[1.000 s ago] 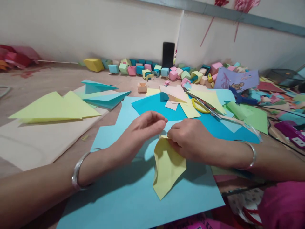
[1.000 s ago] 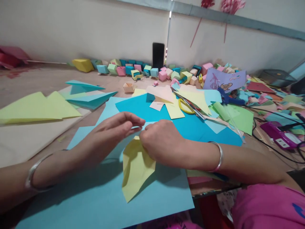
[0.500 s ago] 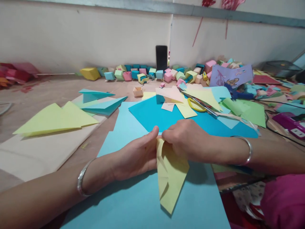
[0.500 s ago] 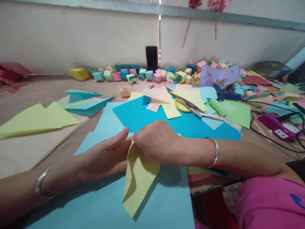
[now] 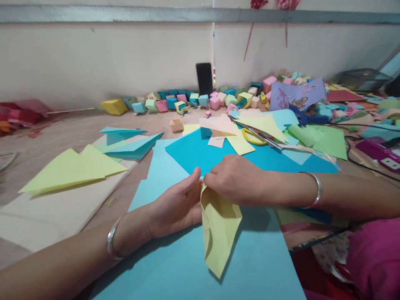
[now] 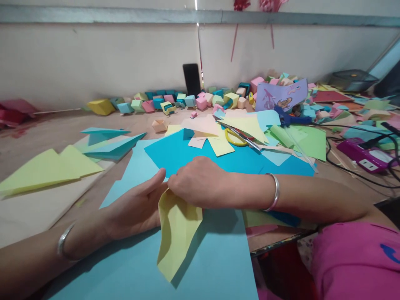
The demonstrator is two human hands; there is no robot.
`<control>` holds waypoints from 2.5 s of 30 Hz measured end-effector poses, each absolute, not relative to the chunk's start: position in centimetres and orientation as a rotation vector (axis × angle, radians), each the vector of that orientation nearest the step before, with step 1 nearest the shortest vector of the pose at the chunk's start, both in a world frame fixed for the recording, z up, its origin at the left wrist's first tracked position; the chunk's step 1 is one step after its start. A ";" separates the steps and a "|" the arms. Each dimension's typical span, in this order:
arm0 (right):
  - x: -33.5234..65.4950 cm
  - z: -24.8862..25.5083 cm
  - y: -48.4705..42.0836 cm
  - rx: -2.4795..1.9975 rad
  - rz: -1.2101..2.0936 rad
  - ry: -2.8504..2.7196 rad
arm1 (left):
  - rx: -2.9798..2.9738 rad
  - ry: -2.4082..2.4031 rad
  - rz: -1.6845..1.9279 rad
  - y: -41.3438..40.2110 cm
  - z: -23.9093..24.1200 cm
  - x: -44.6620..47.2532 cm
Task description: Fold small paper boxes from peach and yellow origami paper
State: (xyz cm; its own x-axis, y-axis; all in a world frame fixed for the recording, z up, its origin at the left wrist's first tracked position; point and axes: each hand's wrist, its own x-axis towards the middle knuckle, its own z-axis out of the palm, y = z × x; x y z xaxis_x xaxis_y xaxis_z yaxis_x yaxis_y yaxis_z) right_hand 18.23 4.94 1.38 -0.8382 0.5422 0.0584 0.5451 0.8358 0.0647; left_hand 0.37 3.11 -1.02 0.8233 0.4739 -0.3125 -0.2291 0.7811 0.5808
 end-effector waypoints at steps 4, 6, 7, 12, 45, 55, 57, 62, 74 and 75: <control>18.2 1.4 4.7 -0.880 -0.053 -2.935 | 0.575 0.446 0.371 3.1 -1.0 0.3; 18.3 1.5 4.8 -0.925 -0.028 -2.927 | 0.577 0.447 0.367 3.1 -1.0 0.3; 18.4 1.6 4.9 -0.958 -0.019 -2.926 | 0.575 0.450 0.368 3.1 -0.9 0.3; 18.7 1.9 5.2 -1.060 0.118 -2.946 | 0.560 0.462 0.372 3.4 -1.0 0.4; 18.7 0.2 6.6 -1.297 0.451 -2.366 | 1.102 0.950 1.021 4.4 -0.8 0.1; 18.3 -0.6 6.4 -1.142 0.625 -2.175 | 1.154 1.006 1.038 4.4 -0.8 0.1; 18.3 -0.8 6.3 -1.135 0.635 -2.176 | 1.147 0.972 1.018 4.5 -1.0 -0.1; 18.3 -1.3 6.4 -1.057 0.566 -2.203 | 1.167 0.962 0.997 4.5 -1.3 -0.3; 18.3 -1.4 6.1 -0.946 0.492 -2.181 | 1.350 1.099 1.021 4.9 -0.8 -0.6; 18.3 -1.5 6.1 -0.934 0.497 -2.169 | 1.353 1.101 1.036 4.9 -0.8 -0.6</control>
